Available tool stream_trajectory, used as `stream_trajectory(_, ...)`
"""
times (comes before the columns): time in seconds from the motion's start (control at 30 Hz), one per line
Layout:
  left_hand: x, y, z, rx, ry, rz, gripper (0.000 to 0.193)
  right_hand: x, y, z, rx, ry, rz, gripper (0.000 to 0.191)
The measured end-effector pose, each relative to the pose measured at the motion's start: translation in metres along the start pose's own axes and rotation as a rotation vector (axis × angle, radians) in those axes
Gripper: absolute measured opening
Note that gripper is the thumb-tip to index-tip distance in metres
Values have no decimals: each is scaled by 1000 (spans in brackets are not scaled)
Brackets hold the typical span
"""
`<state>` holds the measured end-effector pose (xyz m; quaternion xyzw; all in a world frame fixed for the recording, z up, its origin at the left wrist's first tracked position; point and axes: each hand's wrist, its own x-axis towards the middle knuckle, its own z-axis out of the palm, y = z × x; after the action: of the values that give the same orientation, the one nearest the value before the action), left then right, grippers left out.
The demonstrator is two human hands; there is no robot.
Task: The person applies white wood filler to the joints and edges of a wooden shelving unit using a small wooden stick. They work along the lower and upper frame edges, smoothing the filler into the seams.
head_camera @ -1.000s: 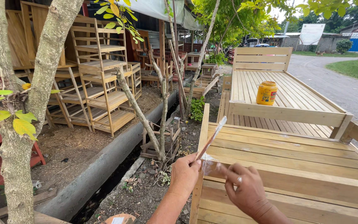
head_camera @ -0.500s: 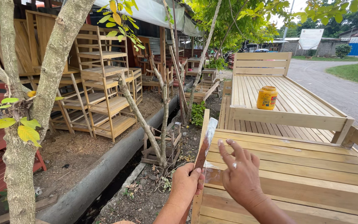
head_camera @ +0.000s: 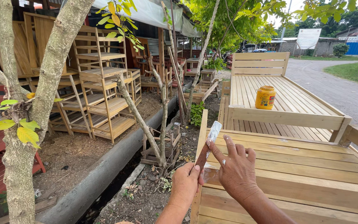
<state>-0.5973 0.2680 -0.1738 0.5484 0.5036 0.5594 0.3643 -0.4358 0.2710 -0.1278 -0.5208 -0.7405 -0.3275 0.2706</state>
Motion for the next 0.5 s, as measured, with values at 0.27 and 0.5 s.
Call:
stream_trajectory(0.27, -4, 13, 3, 66, 32, -12, 29, -2, 3, -4, 41, 86, -19, 81)
stream_trajectory(0.5, 0, 7, 0, -6, -1, -11, 29, 1, 12, -3, -38, 49, -8, 83)
